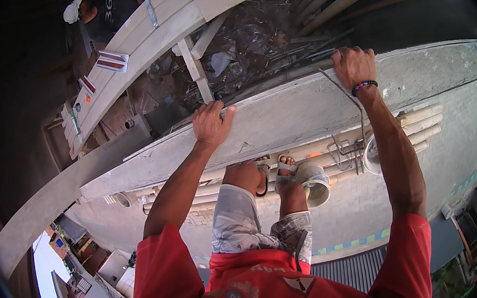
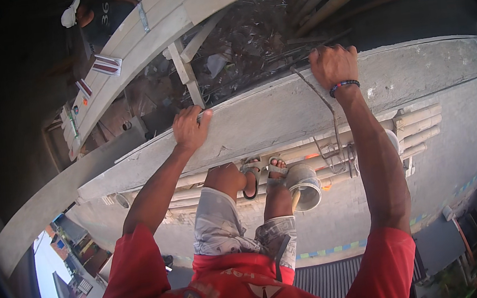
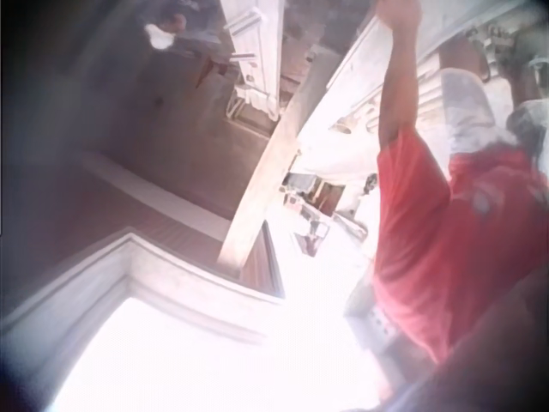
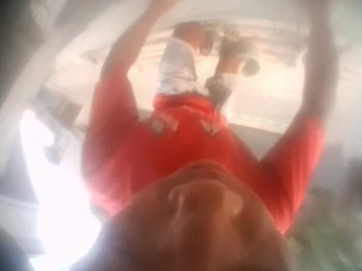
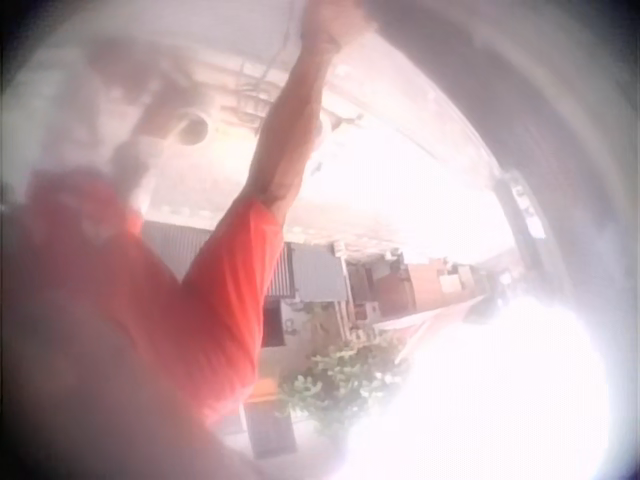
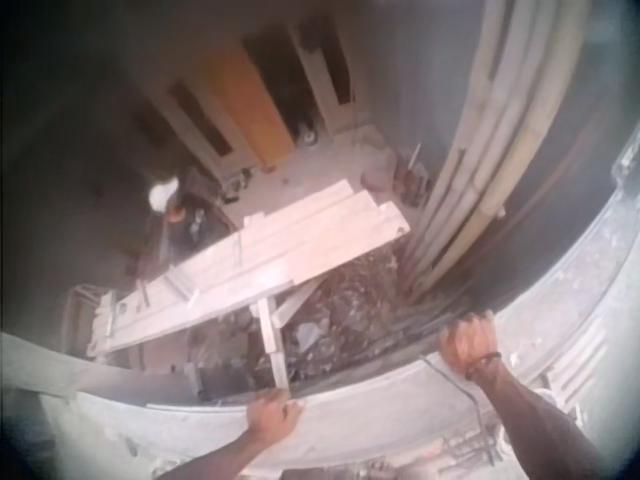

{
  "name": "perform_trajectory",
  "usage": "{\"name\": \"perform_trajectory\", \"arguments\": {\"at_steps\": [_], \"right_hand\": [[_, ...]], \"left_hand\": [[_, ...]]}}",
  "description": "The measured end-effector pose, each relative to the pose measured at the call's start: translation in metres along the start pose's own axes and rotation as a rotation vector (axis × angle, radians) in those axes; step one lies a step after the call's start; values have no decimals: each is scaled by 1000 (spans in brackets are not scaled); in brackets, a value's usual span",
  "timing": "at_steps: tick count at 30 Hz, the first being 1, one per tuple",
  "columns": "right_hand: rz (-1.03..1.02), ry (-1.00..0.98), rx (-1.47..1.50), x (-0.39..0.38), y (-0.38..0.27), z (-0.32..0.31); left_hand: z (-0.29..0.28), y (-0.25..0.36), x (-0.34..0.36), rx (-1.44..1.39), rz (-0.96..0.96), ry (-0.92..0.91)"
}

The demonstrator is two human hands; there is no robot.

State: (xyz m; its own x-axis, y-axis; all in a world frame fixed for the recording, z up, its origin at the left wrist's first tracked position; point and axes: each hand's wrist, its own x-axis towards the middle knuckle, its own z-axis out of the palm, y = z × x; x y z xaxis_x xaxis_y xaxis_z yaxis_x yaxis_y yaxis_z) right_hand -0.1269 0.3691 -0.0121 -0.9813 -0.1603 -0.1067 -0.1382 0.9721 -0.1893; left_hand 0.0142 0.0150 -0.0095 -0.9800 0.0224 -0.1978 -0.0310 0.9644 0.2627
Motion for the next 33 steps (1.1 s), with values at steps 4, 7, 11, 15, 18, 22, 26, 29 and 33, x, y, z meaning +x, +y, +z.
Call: {"name": "perform_trajectory", "arguments": {"at_steps": [4,7,11,15,18,22,26,29,33], "right_hand": [[5,-6,-26,1,3,1],[22,-83,-39,2,1,-6],[36,-114,-52,2,0,-8],[15,-62,-42,1,0,-5],[-11,-6,-59,0,6,0],[-13,-14,-48,0,6,-2],[-21,-40,-61,1,3,-6],[-7,-66,-79,3,-2,-5],[-16,-52,-75,2,-1,-9]], "left_hand": [[1,3,1,1,13,7],[1,3,1,6,15,5],[1,4,1,3,4,6],[2,2,1,0,5,1],[2,4,2,-9,7,13],[4,4,2,-18,13,24],[8,2,1,-9,5,17],[8,-1,-3,-19,-8,41],[3,1,0,-62,-9,14]]}}
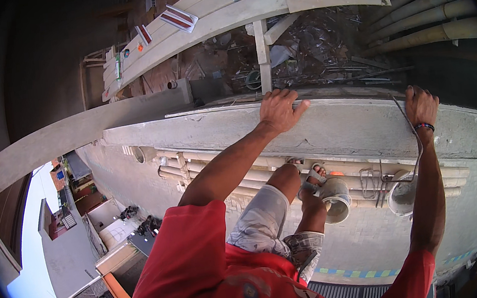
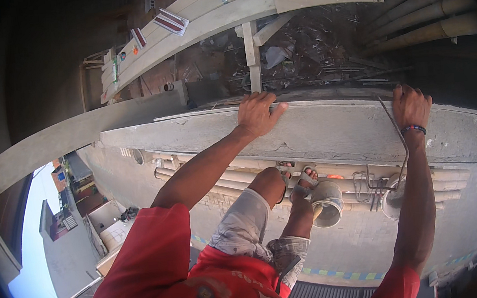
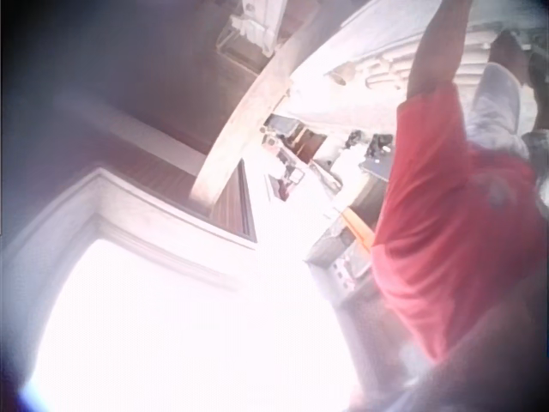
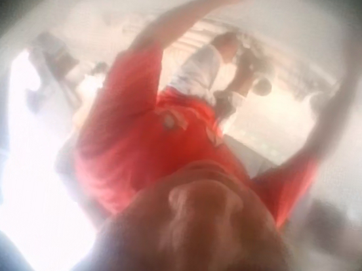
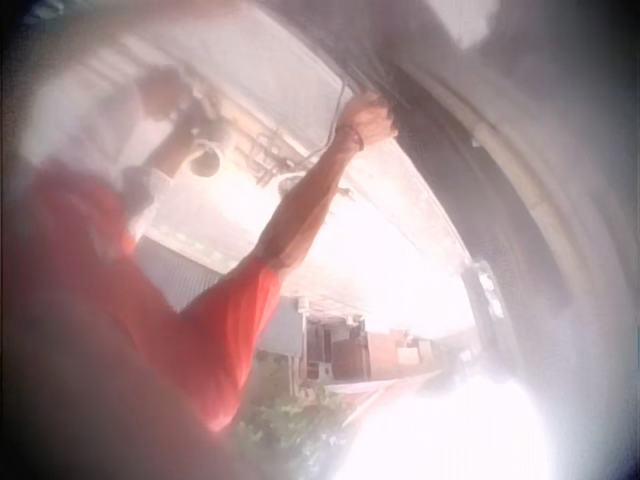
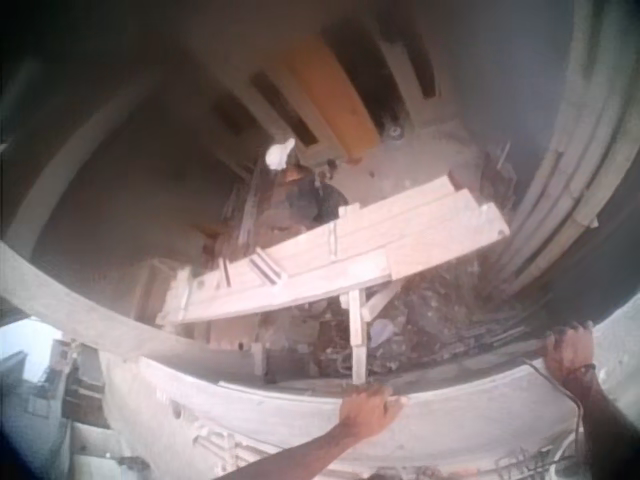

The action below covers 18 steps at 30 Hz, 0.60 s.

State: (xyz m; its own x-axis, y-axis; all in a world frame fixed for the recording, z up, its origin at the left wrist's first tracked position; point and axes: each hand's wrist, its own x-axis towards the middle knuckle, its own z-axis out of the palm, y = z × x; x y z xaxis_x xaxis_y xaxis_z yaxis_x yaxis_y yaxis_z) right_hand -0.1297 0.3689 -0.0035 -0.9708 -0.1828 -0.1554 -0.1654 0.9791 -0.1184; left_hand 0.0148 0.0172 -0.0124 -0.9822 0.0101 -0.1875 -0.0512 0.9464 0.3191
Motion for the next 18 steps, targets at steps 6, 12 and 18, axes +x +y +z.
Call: {"name": "perform_trajectory", "arguments": {"at_steps": [6,12,18], "right_hand": [[-1,0,-23,-3,-4,1],[-9,34,-13,-4,-7,2],[-2,146,44,-3,9,14]], "left_hand": [[4,-4,-6,37,-12,-24],[-3,-2,-8,5,-5,-11],[-4,2,3,-41,10,-15]]}}
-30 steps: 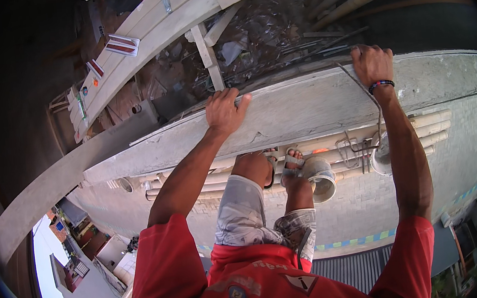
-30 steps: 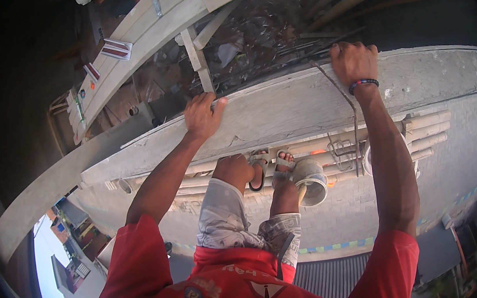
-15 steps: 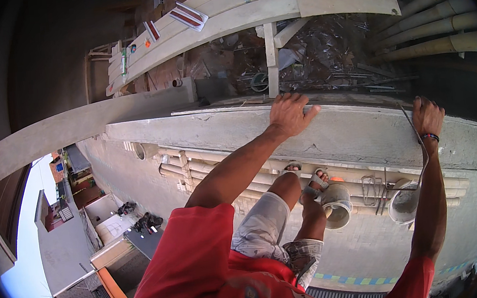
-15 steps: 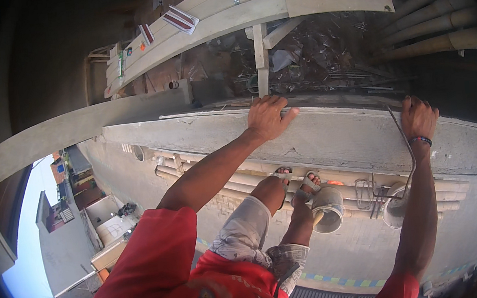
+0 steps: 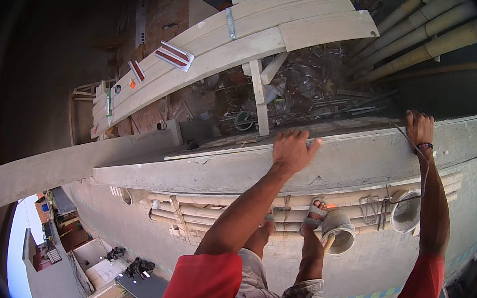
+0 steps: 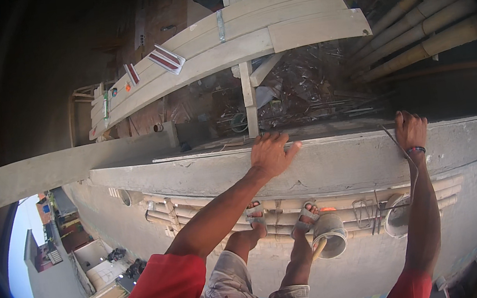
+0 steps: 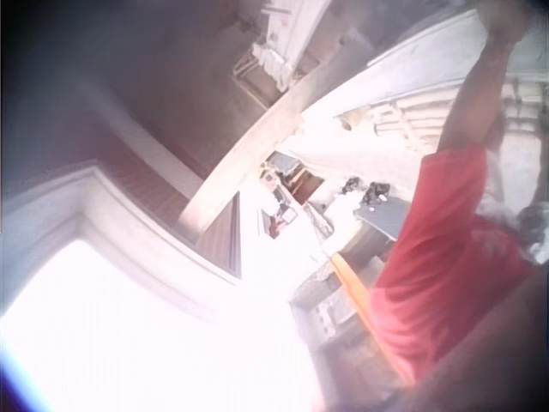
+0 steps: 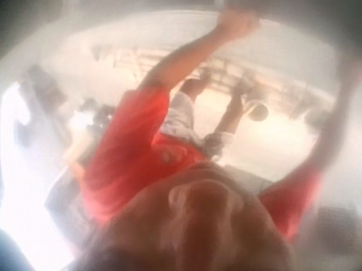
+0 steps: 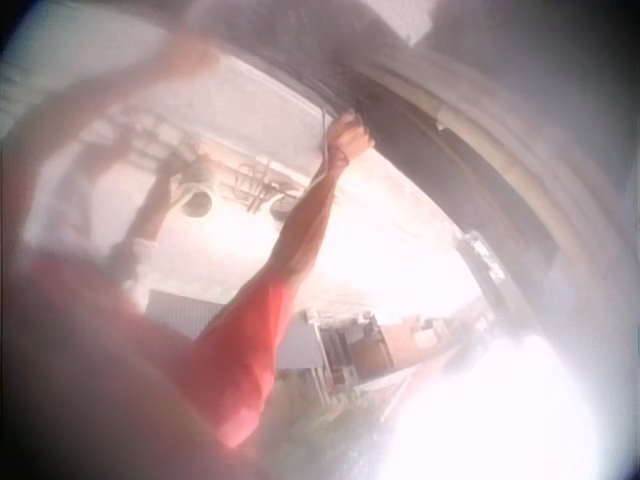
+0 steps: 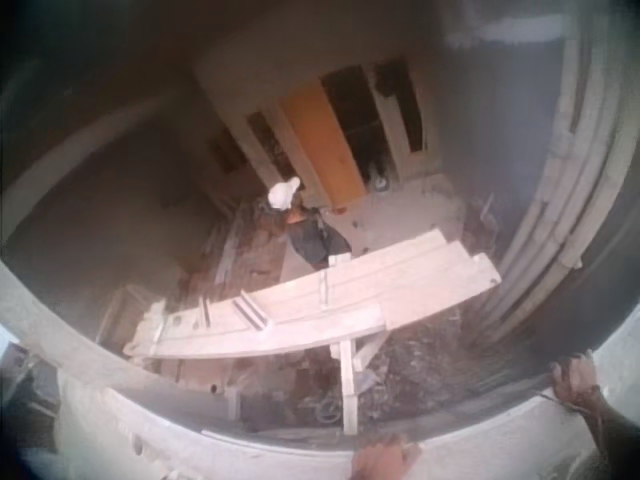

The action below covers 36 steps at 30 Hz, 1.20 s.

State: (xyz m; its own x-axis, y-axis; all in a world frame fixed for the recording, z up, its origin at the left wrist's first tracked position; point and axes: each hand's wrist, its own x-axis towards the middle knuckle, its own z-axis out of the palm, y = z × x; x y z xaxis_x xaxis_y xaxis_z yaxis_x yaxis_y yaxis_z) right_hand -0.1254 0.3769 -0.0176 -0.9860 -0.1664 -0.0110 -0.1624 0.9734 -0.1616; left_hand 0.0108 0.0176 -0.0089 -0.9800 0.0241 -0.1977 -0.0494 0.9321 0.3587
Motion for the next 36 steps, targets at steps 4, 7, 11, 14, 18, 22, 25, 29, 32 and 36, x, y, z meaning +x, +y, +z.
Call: {"name": "perform_trajectory", "arguments": {"at_steps": [4,7,11,14,18,22,25,29,32,36], "right_hand": [[-182,109,262,1,20,-5],[-69,398,325,-18,18,-35],[386,517,557,-118,30,-93],[632,593,611,-238,39,-91],[785,141,551,-374,8,-10],[746,-377,160,-444,13,115],[754,-476,160,-471,49,195],[702,-487,86,-465,109,283],[685,-451,83,-427,115,320],[613,-393,-39,-429,161,362]], "left_hand": [[7,2,3,10,40,23],[15,-2,1,74,53,81],[7,-4,-2,126,23,26],[6,0,-3,135,38,47],[5,1,-2,131,4,-32],[-1,-3,-1,112,-51,-72],[7,0,-3,125,-40,-17],[26,-6,1,201,56,135],[23,-15,2,67,33,85],[24,-20,7,102,152,158]]}}
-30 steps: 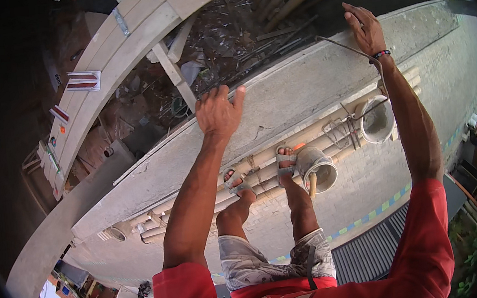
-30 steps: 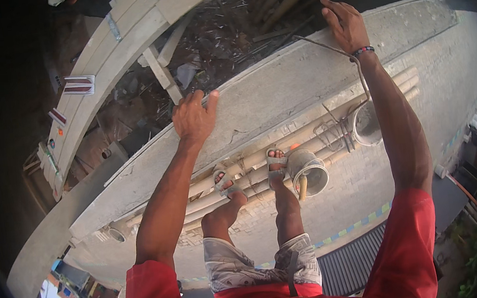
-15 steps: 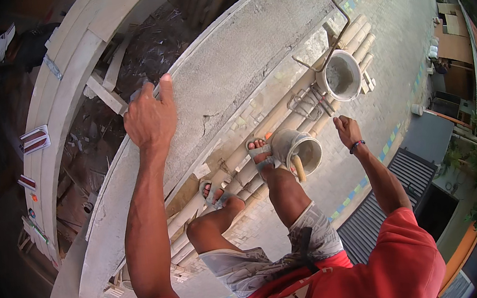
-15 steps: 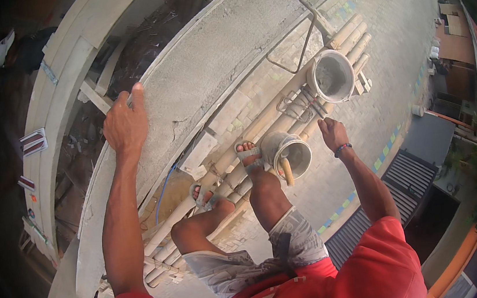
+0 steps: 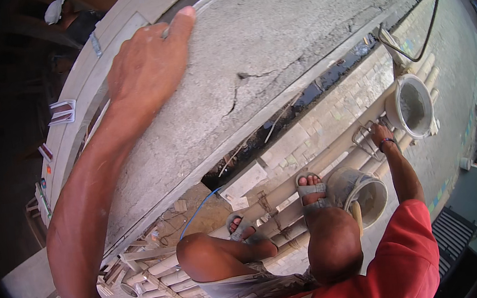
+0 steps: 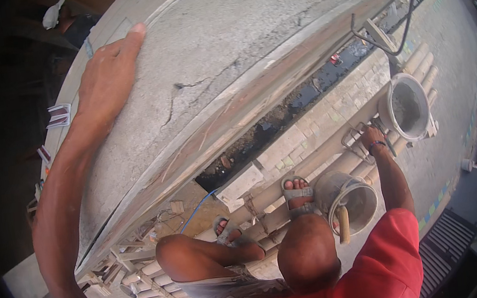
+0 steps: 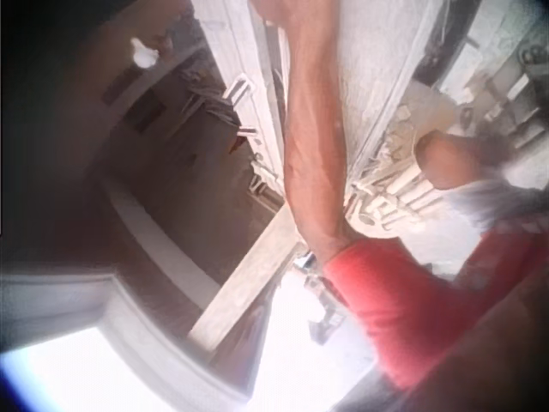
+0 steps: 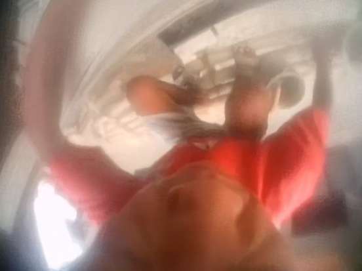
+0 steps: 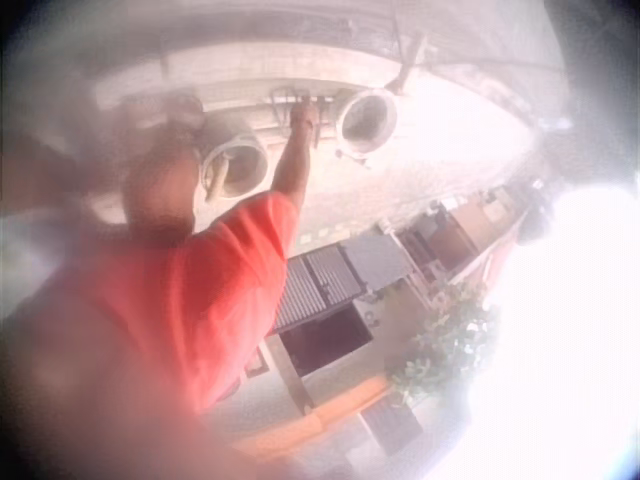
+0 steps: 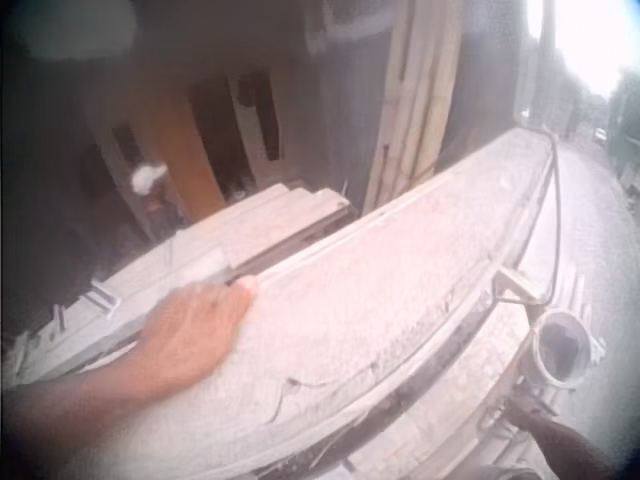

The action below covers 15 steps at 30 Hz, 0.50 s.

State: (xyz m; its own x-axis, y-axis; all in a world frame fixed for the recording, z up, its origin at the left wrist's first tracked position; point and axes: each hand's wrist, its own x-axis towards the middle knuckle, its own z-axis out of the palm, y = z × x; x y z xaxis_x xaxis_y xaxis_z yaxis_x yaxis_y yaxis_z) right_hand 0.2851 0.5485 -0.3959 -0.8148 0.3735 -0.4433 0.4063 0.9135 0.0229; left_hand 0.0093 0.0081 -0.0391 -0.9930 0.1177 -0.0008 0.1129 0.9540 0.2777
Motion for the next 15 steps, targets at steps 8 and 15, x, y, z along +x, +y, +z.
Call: {"name": "perform_trajectory", "arguments": {"at_steps": [8,15], "right_hand": [[-141,15,0,15,-30,45],[-52,139,-1,1,20,28]], "left_hand": [[-19,-3,-14,-29,-48,-89],[10,7,7,-135,-11,-44]]}}
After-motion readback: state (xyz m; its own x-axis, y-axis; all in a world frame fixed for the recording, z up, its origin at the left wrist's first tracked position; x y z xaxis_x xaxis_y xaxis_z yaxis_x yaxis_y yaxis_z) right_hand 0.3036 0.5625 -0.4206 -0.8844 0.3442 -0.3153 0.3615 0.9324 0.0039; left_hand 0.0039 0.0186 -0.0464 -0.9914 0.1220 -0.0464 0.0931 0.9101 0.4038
